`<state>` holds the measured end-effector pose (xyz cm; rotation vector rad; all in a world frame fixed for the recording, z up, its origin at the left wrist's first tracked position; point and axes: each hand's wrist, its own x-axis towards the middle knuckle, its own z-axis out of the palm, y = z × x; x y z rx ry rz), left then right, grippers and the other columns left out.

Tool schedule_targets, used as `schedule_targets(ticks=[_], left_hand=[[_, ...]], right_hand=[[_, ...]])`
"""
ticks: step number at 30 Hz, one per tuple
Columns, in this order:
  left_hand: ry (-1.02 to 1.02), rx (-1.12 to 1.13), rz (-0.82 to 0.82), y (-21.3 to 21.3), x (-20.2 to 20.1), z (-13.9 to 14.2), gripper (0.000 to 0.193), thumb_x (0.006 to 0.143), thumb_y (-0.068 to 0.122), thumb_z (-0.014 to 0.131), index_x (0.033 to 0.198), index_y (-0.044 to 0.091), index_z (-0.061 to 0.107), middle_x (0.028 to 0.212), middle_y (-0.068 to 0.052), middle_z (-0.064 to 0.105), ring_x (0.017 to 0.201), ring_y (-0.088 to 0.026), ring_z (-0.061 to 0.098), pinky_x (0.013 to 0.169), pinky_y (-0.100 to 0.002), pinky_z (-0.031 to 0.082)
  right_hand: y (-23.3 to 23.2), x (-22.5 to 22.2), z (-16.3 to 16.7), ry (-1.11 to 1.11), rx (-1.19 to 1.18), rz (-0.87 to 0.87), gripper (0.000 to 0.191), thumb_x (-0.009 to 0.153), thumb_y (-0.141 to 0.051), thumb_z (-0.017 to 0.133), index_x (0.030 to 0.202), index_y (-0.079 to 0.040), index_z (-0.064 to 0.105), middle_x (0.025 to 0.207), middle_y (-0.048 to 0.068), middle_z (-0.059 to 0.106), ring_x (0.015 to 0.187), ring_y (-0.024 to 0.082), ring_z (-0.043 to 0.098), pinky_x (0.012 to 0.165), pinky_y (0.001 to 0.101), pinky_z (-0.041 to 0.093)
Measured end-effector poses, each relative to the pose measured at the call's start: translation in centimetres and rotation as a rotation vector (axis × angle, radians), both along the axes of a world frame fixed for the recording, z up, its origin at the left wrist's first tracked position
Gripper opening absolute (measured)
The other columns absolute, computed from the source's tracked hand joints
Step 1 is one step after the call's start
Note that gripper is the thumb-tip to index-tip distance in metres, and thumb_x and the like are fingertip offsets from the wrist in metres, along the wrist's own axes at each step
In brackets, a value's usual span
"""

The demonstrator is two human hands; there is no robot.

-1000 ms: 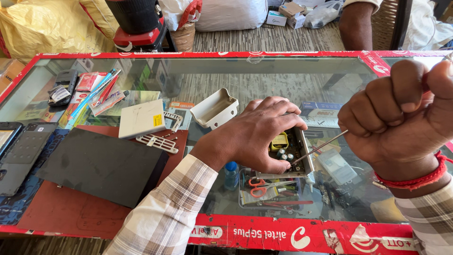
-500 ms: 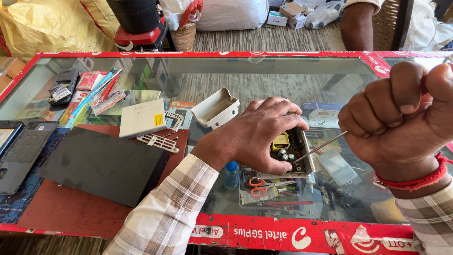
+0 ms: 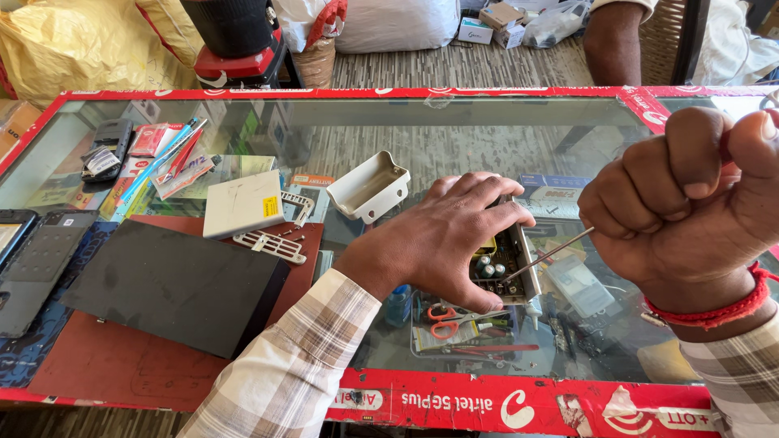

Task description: The person uses a red-handled screwdriver to tighten screws on a small white electronic device held in their left hand. The device is opened and manipulated over a glass display counter with various tools and parts visible.

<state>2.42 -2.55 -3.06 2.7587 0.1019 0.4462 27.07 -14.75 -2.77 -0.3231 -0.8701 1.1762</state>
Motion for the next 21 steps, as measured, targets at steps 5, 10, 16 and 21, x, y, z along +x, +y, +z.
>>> schedule_targets(ticks=[5,10,16,21], left_hand=[[-0.005,0.006,0.001,0.08,0.02,-0.20,0.095,0.057,0.053,0.090,0.136,0.014,0.055,0.152,-0.014,0.043,0.149,-0.035,0.032,0.118,-0.057,0.028],[-0.023,0.025,-0.008,0.10,0.13,-0.29,0.095,0.058,0.053,0.090,0.137,0.013,0.055,0.151,-0.015,0.044,0.149,-0.035,0.033,0.118,-0.058,0.028],[-0.017,0.021,-0.002,0.03,0.06,-0.29,0.095,0.058,0.053,0.090,0.136,0.013,0.055,0.151,-0.015,0.044,0.148,-0.035,0.033,0.118,-0.058,0.028],[-0.015,0.014,0.001,0.01,0.10,-0.26,0.094,0.058,0.052,0.090,0.136,0.014,0.055,0.151,-0.015,0.044,0.149,-0.035,0.033,0.119,-0.057,0.027]], right_hand=[[-0.05,0.00,-0.03,0.006,0.000,0.002,0.061,0.110,-0.055,0.034,0.067,-0.011,0.037,0.046,-0.002,0.030,0.046,0.013,0.019,0.048,0.0327,0.019],[-0.01,-0.02,0.09,0.005,0.007,0.017,0.061,0.110,-0.055,0.034,0.067,-0.011,0.038,0.046,-0.002,0.030,0.046,0.012,0.019,0.047,0.0323,0.019],[-0.18,-0.06,0.19,0.009,-0.005,0.017,0.060,0.110,-0.053,0.035,0.067,-0.011,0.037,0.045,-0.003,0.029,0.046,0.012,0.018,0.047,0.0321,0.019],[-0.15,-0.09,0.25,0.001,0.009,0.030,0.059,0.109,-0.052,0.037,0.067,-0.011,0.038,0.045,-0.003,0.029,0.046,0.012,0.018,0.047,0.0323,0.019]])
